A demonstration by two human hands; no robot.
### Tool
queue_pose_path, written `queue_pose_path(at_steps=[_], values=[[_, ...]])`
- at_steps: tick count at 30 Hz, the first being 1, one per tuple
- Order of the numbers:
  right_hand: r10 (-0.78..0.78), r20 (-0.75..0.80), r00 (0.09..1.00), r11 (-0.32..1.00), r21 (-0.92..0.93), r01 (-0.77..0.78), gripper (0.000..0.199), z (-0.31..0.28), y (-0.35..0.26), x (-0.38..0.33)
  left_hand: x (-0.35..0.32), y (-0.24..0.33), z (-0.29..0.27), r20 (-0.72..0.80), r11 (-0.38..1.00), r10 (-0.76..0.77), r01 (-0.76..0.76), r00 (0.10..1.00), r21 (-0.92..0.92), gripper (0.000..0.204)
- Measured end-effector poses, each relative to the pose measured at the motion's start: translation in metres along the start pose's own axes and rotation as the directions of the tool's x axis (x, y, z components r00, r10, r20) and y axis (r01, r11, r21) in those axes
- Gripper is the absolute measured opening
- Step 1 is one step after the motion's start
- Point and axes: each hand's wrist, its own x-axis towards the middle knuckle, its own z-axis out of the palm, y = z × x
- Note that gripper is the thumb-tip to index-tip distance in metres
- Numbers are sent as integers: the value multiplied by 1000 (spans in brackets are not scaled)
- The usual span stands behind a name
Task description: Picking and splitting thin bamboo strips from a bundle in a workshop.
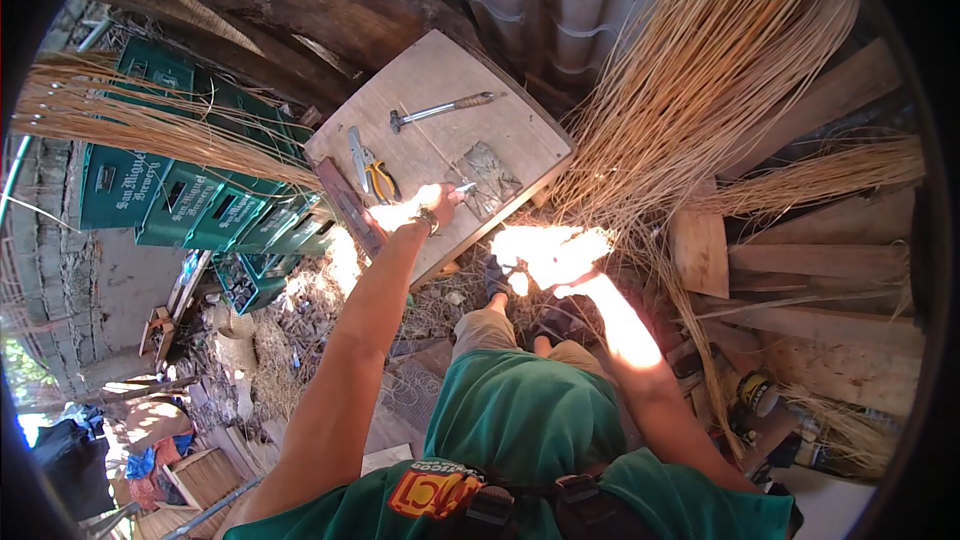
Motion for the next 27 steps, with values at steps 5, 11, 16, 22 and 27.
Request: queue_pose_path(at_steps=[5, 11, 16, 22, 27], values=[[138, -326, 935, 966, -166, -201, 37, 36, -88, 64, 2, 9, 2, -29, 999, 14, -12, 999, 44, 29], [-797, -192, 573, 391, -887, 246, 22, 55, -2, 20, -8, -4, -6, -19, 995, 38, -36, 999, 93, 28], [-128, -698, 704, 387, -689, -613, 25, 37, 157, -106, -1, 9, 0, -26, 986, 145, -143, 989, 89, 25], [-290, -503, 814, 193, -864, -465, 30, 21, 161, -74, 1, 1, 11, -54, 988, 108, -102, 993, 116, 26], [-637, -409, 654, 548, -836, 11, 15, -2, 178, -45, 2, 17, 0, 4, 990, 100, -100, 995, 103, 27]])
